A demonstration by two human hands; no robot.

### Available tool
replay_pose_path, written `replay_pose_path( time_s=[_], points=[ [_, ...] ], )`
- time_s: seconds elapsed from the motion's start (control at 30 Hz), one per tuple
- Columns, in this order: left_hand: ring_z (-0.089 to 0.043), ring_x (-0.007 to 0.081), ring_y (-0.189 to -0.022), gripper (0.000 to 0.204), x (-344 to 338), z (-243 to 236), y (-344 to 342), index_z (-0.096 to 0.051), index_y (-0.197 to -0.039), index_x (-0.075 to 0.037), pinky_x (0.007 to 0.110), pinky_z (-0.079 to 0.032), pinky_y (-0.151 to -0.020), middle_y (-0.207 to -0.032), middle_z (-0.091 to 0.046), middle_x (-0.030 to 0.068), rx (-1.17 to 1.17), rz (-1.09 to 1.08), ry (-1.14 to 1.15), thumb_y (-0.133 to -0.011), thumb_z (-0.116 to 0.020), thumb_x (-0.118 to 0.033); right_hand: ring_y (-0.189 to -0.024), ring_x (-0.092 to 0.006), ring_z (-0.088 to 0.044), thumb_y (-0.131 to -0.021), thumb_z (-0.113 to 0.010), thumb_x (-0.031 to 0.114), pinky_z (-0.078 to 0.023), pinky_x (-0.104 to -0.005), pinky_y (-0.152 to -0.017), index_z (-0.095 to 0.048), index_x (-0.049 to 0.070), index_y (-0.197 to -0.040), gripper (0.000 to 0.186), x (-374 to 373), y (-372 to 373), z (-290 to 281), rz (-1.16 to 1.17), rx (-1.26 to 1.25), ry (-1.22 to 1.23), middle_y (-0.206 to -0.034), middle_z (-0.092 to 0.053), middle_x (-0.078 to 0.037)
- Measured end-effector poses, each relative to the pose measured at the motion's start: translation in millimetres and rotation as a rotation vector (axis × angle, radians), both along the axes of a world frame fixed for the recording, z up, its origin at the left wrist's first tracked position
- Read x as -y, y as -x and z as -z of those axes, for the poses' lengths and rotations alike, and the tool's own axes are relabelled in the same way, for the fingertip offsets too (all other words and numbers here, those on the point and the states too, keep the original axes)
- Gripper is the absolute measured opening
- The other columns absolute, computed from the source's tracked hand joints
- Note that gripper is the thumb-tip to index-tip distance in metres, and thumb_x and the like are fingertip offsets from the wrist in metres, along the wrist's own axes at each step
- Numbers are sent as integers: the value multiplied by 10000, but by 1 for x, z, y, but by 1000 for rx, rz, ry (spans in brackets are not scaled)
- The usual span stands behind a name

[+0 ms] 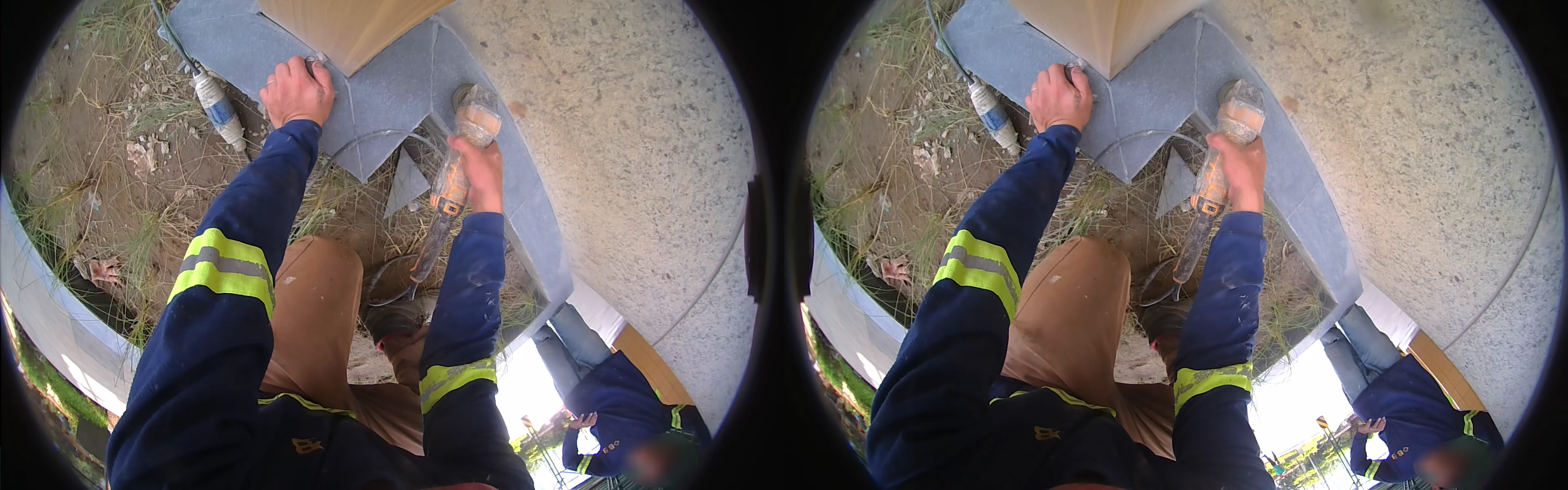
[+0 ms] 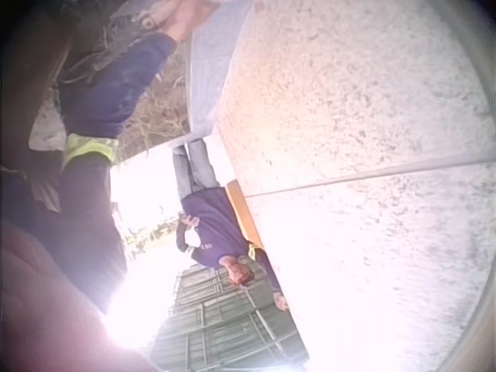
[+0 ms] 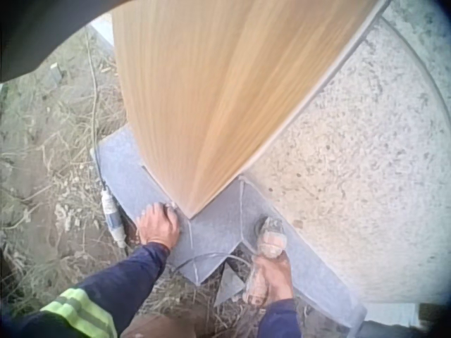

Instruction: The person uses an angle grinder to smooth the edges of a gray stone structure. They hold the tool with both hands and move it along the curved edge, then reposition to grind a corner section.

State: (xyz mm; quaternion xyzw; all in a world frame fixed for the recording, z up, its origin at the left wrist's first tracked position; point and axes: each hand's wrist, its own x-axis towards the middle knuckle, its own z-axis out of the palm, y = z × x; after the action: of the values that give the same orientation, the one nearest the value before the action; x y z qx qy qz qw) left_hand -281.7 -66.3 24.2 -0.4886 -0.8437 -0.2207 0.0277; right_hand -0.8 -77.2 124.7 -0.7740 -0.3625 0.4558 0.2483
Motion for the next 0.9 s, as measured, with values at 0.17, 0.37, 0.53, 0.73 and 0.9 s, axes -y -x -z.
replay_pose_path(
  time_s=[0.17, 0.37, 0.53, 0.73, 0.9],
  points=[
    [-639, 333, -833, 267, -1, 1, -2, -633, -894, -111, 496, -457, -758, -871, -636, 106, 9, 0, -30, -903, -566, -370, -916, -240, -677, -750, -799, 147, -549, -375, -767, -571, -79, -1219, 568, -16, 11, 3, -74, 18, -5, -1066, -679, -157],
    [-635, 367, -938, 306, 0, -5, -2, -638, -980, -100, 514, -464, -841, -959, -652, 127, 82, -7, 55, -933, -545, -389, -918, -244, -685, -752, -807, 153, -555, -373, -768, -569, -79, -1219, 573, -22, 18, 2, -134, 35, -3, -1073, -685, -173],
    [-634, 363, -944, 312, 0, -4, -1, -635, -978, -101, 514, -459, -850, -966, -650, 128, 85, -9, 63, -936, -536, -393, -925, -249, -688, -750, -818, 161, -561, -377, -769, -565, -79, -1219, 584, -21, 14, 6, -160, 61, -6, -1081, -688, -177],
    [-632, 359, -945, 314, 0, -6, -1, -634, -973, -99, 507, -456, -857, -963, -650, 128, 82, -7, 66, -938, -533, -394, -931, -256, -690, -747, -819, 164, -563, -379, -778, -555, -81, -1239, 610, -21, 19, 1, -183, 97, -3, -1088, -688, -185],
    [-632, 362, -948, 318, 1, -6, -1, -634, -981, -97, 506, -457, -861, -968, -651, 129, 88, -2, 75, -940, -531, -395, -970, -314, -698, -676, -841, 225, -558, -400, -823, -556, -99, -1219, 694, -23, 16, 4, -202, 92, -6, -1111, -684, -239]
  ],
)
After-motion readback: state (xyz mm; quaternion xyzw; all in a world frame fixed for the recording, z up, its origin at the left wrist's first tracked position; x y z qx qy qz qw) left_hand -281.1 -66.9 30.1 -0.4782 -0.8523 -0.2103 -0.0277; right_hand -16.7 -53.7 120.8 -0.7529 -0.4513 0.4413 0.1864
